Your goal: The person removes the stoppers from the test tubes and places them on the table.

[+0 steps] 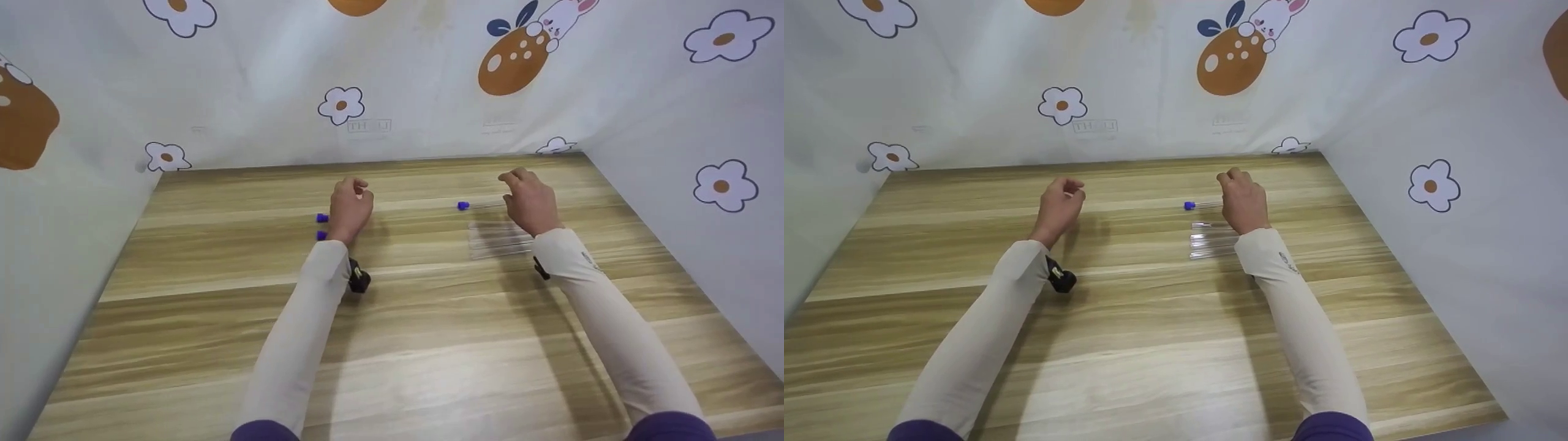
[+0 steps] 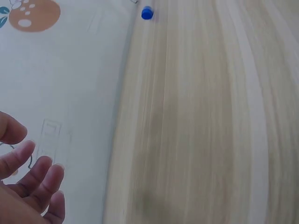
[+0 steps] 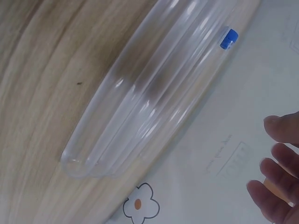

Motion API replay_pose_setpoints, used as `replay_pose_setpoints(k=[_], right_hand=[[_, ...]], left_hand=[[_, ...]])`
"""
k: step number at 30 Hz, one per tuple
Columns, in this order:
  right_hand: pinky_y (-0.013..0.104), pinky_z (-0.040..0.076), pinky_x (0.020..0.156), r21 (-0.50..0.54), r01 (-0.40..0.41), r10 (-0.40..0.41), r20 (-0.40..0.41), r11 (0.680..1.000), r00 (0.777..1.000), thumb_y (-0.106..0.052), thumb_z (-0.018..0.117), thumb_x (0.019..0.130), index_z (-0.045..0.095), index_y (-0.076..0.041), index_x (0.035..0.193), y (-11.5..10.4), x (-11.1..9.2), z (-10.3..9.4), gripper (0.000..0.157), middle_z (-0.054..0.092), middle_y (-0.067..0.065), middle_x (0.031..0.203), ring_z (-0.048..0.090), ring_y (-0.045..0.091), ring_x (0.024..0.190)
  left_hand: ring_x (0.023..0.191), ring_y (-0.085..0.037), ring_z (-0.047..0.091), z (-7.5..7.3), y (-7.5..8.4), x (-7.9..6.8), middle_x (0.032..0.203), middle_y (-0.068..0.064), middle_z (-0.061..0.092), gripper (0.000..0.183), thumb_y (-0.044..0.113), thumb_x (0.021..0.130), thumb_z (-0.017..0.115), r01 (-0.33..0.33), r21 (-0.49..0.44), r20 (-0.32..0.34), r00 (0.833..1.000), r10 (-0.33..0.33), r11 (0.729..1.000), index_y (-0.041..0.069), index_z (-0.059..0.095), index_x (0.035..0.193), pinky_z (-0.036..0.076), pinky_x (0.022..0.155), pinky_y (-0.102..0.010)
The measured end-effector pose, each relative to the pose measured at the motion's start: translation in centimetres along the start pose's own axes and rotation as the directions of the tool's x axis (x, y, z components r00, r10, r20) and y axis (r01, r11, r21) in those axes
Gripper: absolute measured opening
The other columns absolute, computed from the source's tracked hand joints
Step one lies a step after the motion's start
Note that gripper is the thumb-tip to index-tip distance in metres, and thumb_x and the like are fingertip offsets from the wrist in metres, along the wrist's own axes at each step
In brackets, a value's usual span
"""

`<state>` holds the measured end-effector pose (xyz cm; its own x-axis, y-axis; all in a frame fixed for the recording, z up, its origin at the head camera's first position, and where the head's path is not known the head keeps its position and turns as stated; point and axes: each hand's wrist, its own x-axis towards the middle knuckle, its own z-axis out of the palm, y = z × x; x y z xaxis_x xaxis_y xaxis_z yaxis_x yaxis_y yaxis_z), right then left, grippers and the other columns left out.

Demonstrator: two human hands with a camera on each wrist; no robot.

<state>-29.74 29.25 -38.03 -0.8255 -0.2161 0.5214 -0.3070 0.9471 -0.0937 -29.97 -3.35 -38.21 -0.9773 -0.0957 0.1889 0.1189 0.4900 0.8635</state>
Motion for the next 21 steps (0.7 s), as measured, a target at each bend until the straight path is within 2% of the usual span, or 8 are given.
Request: replay_pose_setpoints(k=[8,15,21], right_hand=[[0.050,0.051,0.075,-0.014,0.018,-0.018,0.016,1.000,1.000,0.003,0.070,0.079,0.064,-0.002,0.112,0.0,0.1,0.4,0.034,0.062,0.017,0.106,0.060,0.036,0.096],[0.052,0.047,0.080,-0.017,0.044,-0.044,0.028,0.999,0.999,0.004,0.070,0.079,0.063,-0.001,0.114,0.1,0.3,1.0,0.036,0.062,0.019,0.109,0.058,0.038,0.099],[0.056,0.047,0.079,0.004,0.029,-0.029,0.115,1.000,0.993,0.005,0.069,0.078,0.057,0.001,0.120,0.9,0.5,1.6,0.044,0.057,0.022,0.117,0.056,0.043,0.102]], left_hand=[[0.099,-0.026,0.055,2.3,1.0,-0.3,0.106,-0.015,0.059,0.021,0.009,0.091,0.050,-0.005,-0.052,0.056,0.998,0.008,0.999,0.001,0.058,0.110,0.045,0.085,-0.037],[0.096,-0.024,0.056,4.4,2.0,-0.5,0.104,-0.014,0.059,0.022,0.008,0.091,0.050,-0.002,-0.094,0.078,0.997,0.010,0.996,0.002,0.059,0.110,0.046,0.083,-0.035],[0.090,-0.022,0.054,6.4,2.3,-1.1,0.110,-0.017,0.056,0.030,0.008,0.091,0.051,0.012,-0.126,0.121,0.993,0.003,0.992,0.002,0.055,0.120,0.046,0.079,-0.033]])
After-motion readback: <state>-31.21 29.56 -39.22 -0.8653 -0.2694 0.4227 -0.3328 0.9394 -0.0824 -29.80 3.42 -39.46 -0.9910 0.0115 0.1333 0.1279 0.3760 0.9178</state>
